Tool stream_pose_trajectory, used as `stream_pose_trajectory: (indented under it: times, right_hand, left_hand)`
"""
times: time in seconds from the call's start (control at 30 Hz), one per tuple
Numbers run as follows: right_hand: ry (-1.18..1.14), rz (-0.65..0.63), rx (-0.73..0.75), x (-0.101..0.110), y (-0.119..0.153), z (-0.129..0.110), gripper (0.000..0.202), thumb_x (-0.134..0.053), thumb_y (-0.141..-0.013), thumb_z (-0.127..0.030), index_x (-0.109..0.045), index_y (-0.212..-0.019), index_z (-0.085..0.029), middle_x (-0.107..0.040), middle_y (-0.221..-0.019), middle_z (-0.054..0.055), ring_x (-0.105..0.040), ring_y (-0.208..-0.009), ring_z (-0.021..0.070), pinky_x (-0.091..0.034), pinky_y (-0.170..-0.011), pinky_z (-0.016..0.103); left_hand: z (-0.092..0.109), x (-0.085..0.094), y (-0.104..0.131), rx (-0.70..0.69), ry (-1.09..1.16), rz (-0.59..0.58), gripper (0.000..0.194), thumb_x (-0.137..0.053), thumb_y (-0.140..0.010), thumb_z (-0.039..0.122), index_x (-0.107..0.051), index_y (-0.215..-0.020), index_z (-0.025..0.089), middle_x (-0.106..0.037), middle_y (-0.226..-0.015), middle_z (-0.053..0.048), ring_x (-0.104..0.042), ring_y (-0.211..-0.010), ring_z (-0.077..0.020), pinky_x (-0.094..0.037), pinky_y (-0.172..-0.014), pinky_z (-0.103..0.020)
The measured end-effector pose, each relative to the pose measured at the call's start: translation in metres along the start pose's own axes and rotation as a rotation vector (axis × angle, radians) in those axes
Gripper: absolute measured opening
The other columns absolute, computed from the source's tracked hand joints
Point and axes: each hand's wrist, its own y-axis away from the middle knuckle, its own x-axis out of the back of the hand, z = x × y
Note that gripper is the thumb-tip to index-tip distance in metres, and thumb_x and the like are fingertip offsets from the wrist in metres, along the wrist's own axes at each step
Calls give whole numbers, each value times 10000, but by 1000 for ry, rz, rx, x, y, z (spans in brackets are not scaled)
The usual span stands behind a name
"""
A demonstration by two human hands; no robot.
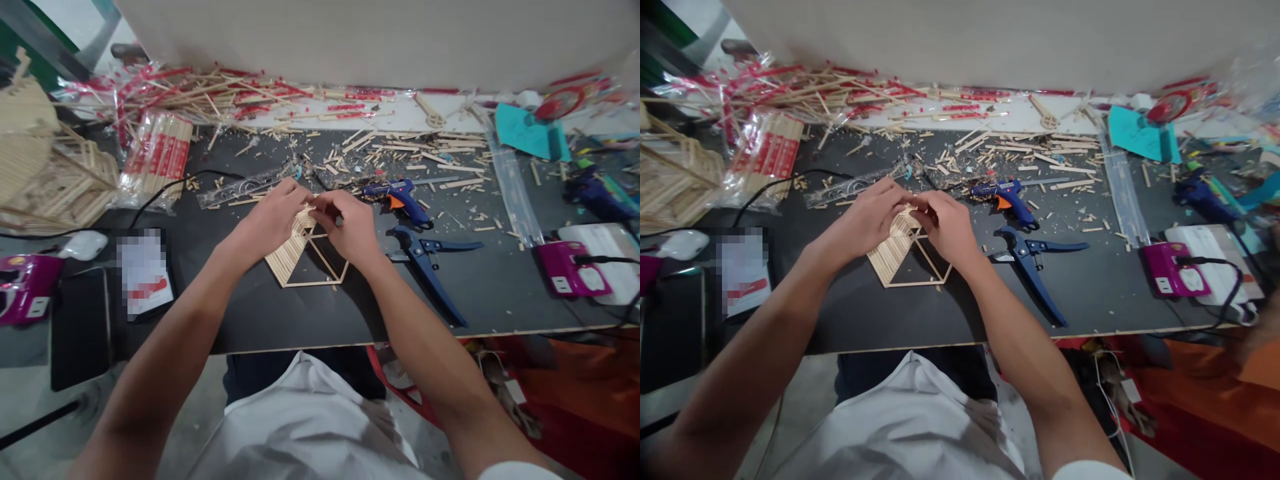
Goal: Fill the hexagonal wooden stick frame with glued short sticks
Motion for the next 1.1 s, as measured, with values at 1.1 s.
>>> stream_pose_trajectory:
  times: [1.1]
  right_hand:
    - [-188,-56,-224,-5,4,-7,217,-586,-983,-420,-575,-912,-215,-623,-736,-13,-537,-615,123,-427,-623,291]
  left_hand:
    - [3,-21,14,161,51,361,115,-579,-1021,275,-627,-942,206,-648,-968,-46,-600,-857,-168,-488,-707,-258]
